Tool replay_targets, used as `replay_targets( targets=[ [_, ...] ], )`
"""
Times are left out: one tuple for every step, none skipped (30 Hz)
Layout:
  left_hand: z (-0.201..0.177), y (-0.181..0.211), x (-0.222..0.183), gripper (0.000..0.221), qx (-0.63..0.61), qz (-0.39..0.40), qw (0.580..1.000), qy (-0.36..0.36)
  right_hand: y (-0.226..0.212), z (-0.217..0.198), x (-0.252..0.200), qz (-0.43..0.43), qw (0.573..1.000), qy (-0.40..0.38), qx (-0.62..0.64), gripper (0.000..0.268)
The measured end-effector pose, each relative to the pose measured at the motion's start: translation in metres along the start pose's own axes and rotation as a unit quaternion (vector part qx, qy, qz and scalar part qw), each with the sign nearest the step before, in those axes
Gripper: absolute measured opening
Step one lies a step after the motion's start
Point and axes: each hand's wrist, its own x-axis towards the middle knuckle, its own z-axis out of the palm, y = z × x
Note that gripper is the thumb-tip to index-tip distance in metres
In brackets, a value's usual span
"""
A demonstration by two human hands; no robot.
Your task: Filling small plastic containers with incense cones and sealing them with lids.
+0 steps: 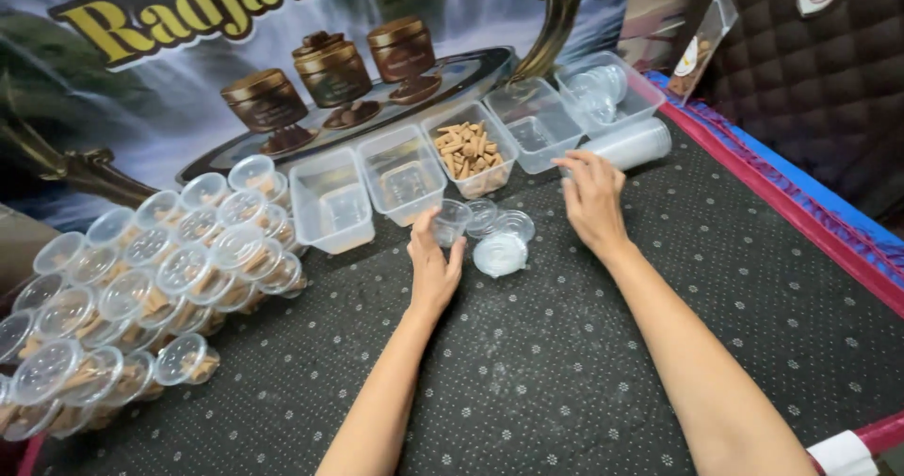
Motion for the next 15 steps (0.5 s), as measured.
replay_targets(
  targets=[
    [0.0,-0.003,-0.002,0.065,-0.001,0.0,1.0,0.002,-0.012,0.006,0.005,-0.002,1.0,0.0,0.0,0.032],
    [0.0,-0.007,-0.003,0.068,-0.022,-0.04,0.999,-0.001,-0.024,0.012,0.011,-0.015,1.0,-0.015,0.01,0.029],
    [0.001,-0.011,-0.003,0.071,-0.044,-0.078,0.996,-0.004,-0.035,0.018,0.016,-0.028,0.999,-0.028,0.019,0.027],
    [0.001,-0.012,-0.002,0.071,-0.045,-0.077,0.996,-0.002,-0.04,0.028,0.024,-0.029,0.999,-0.027,0.019,0.027],
    [0.002,-0.013,-0.001,0.072,-0.063,-0.086,0.994,-0.009,-0.043,0.038,0.032,-0.043,0.999,-0.029,0.01,0.026],
    [0.003,-0.014,0.0,0.073,-0.08,-0.095,0.992,-0.016,-0.047,0.049,0.039,-0.057,0.998,-0.032,0.002,0.025],
    [0.002,-0.012,0.0,0.073,-0.08,-0.095,0.992,-0.015,-0.045,0.056,0.05,-0.058,0.998,-0.032,0.003,0.025],
    [0.002,-0.01,0.001,0.072,-0.087,-0.096,0.991,-0.022,-0.043,0.063,0.062,-0.044,0.997,-0.069,-0.013,0.018],
    [0.0,-0.009,0.002,0.071,-0.092,-0.097,0.991,-0.03,-0.043,0.071,0.073,-0.031,0.994,-0.105,-0.027,0.011],
    [0.0,-0.008,0.003,0.071,-0.09,-0.097,0.991,-0.029,-0.037,0.085,0.084,-0.032,0.994,-0.105,-0.026,0.011],
    [-0.001,-0.008,0.005,0.07,-0.099,-0.101,0.989,-0.031,-0.031,0.099,0.095,-0.005,0.991,-0.126,-0.055,0.007],
    [-0.001,-0.007,0.006,0.069,-0.107,-0.104,0.988,-0.034,-0.026,0.113,0.106,0.022,0.985,-0.146,-0.084,0.012],
    [0.001,-0.009,0.008,0.069,-0.107,-0.104,0.988,-0.03,-0.027,0.119,0.112,0.018,0.986,-0.146,-0.084,0.012],
    [0.002,-0.011,0.009,0.069,-0.118,-0.111,0.986,-0.031,-0.029,0.126,0.118,0.044,0.977,-0.183,-0.102,0.014],
    [0.005,-0.012,0.009,0.069,-0.129,-0.12,0.984,-0.034,-0.03,0.132,0.122,0.071,0.965,-0.221,-0.121,0.017]
  ],
)
